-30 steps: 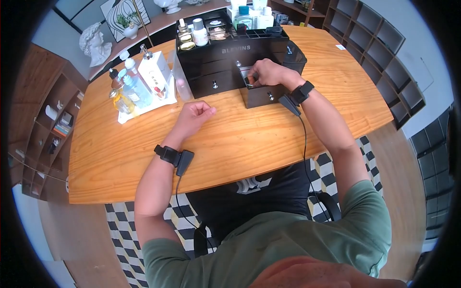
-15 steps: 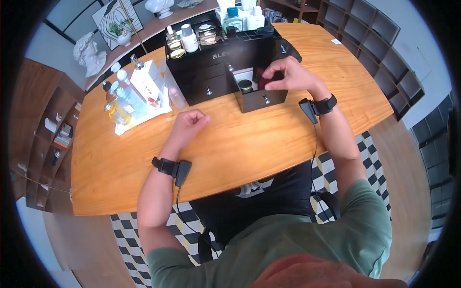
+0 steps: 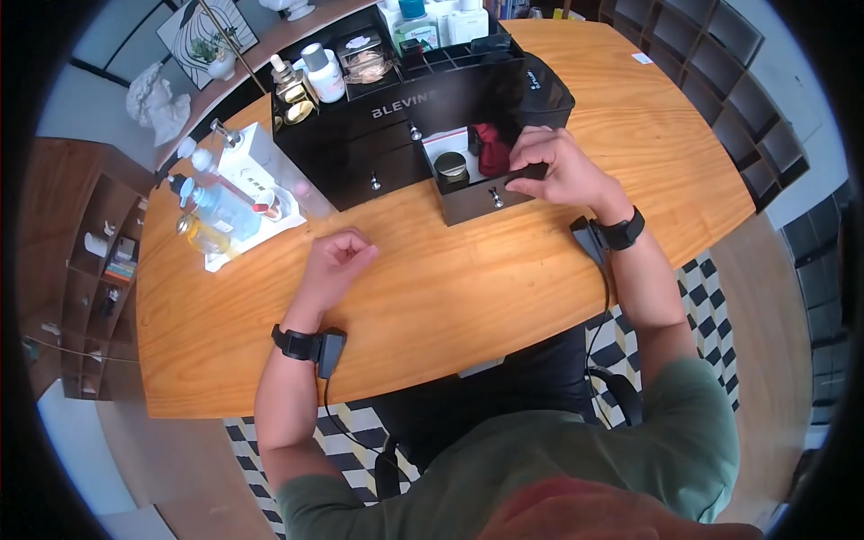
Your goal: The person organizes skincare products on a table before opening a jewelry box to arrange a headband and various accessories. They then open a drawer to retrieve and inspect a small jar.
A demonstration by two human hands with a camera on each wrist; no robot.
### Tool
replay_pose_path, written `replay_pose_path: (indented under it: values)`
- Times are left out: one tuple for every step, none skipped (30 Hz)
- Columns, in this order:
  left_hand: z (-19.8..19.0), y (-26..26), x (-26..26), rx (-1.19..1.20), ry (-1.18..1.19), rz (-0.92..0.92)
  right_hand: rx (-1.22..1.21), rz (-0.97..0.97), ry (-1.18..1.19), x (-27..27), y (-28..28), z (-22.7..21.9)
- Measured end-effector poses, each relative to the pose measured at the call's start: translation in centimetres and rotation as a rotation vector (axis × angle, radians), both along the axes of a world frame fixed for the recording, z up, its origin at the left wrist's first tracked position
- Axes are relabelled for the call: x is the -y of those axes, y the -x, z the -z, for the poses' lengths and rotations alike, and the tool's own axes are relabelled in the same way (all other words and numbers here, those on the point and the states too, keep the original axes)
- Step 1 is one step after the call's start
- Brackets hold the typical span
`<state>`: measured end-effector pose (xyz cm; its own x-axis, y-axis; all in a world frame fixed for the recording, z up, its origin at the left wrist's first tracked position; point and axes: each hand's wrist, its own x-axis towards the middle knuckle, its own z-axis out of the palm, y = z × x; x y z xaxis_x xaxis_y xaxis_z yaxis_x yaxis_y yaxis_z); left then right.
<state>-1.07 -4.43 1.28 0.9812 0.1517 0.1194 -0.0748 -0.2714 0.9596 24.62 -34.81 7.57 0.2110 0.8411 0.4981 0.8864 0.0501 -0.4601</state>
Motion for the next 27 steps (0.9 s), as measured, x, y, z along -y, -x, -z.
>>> replay_pose_path:
  values:
    - [-0.1, 0.0, 0.0, -0.011, 0.004, -0.003, 0.048, 0.005, -0.027, -0.1, 0.0, 0.0]
    - [-0.2, -0.1, -0.1, -0.021, 0.003, -0.002, 0.039, 0.006, -0.029, 0.0, 0.2, -0.1]
    - [-0.2, -0.1, -0.1, -0.012, 0.014, -0.006, 0.079, 0.032, -0.024, 0.0, 0.6, -0.3]
    - [-0.2, -0.1, -0.2, -0.003, 0.026, -0.011, 0.118, 0.059, -0.018, 0.0, 0.8, -0.5]
    - [-0.2, -0.1, -0.2, -0.013, 0.027, -0.009, 0.109, 0.06, -0.017, 0.0, 0.9, -0.5]
    - [-0.1, -0.1, -0.2, -0.014, 0.041, -0.011, 0.132, 0.065, -0.017, 0.0, 1.0, -0.6]
    - [-0.1, -0.1, -0.2, -0.012, 0.054, -0.014, 0.158, 0.067, -0.018, 0.0, 1.0, -0.6]
    - [-0.2, -0.1, -0.2, -0.018, 0.057, -0.015, 0.153, 0.066, -0.015, -0.1, 1.0, -0.6]
    - [-0.2, -0.1, -0.3, -0.016, 0.034, -0.011, 0.177, 0.076, -0.025, -0.2, 1.0, -0.6]
    - [-0.2, -0.1, -0.3, -0.013, 0.012, -0.007, 0.201, 0.085, -0.033, -0.2, 1.0, -0.6]
    - [-0.1, -0.1, -0.3, -0.014, 0.017, -0.012, 0.2, 0.08, -0.029, -0.3, 1.0, -0.5]
    - [-0.1, -0.1, -0.3, -0.02, 0.018, -0.007, 0.199, 0.083, -0.008, -0.4, 1.0, -0.4]
    - [-0.2, 0.0, -0.3, -0.025, 0.018, -0.003, 0.198, 0.086, 0.014, -0.5, 1.1, -0.3]
    - [-0.3, 0.0, -0.2, -0.024, 0.022, -0.009, 0.2, 0.08, 0.017, -0.6, 1.4, -0.5]
    - [-0.5, -0.1, -0.1, -0.029, 0.03, 0.0, 0.259, 0.106, -0.013, -0.7, 1.9, -0.8]
    - [-0.7, 0.0, 0.0, -0.034, 0.04, 0.007, 0.318, 0.131, -0.042, -0.9, 2.4, -1.0]
    - [-0.6, 0.0, -0.1, -0.029, 0.047, 0.0, 0.323, 0.122, -0.037, -1.0, 2.8, -1.1]
    - [-0.3, 0.0, -0.2, -0.045, 0.068, 0.0, 0.364, 0.131, -0.018, -1.3, 3.2, -1.0]
    - [-0.1, 0.0, -0.3, -0.058, 0.089, 0.002, 0.408, 0.14, -0.001, -1.5, 3.4, -1.0]
    - [0.2, -0.1, -0.4, -0.05, 0.094, -0.006, 0.415, 0.13, 0.002, -1.6, 3.6, -1.1]
    - [0.4, -0.1, -0.5, -0.061, 0.096, 0.005, 0.384, 0.139, 0.116, -1.7, 3.6, -1.3]
    - [0.6, -0.1, -0.6, -0.07, 0.095, 0.016, 0.354, 0.149, 0.227, -1.8, 3.7, -1.6]
    - [0.7, -0.1, -0.7, -0.061, 0.094, 0.007, 0.363, 0.141, 0.223, -2.0, 3.8, -1.8]
    - [0.8, -0.2, -0.8, -0.069, 0.099, 0.012, 0.36, 0.19, 0.294, -2.2, 4.1, -2.1]
    - [0.9, -0.2, -1.0, -0.079, 0.103, 0.02, 0.354, 0.241, 0.364, -2.5, 4.4, -2.3]
    - [0.9, -0.3, -1.1, -0.074, 0.097, 0.017, 0.357, 0.241, 0.357, -2.8, 4.7, -2.8]
    - [1.0, -0.3, -1.2, -0.086, 0.088, 0.016, 0.312, 0.231, 0.43, -3.2, 5.1, -3.3]
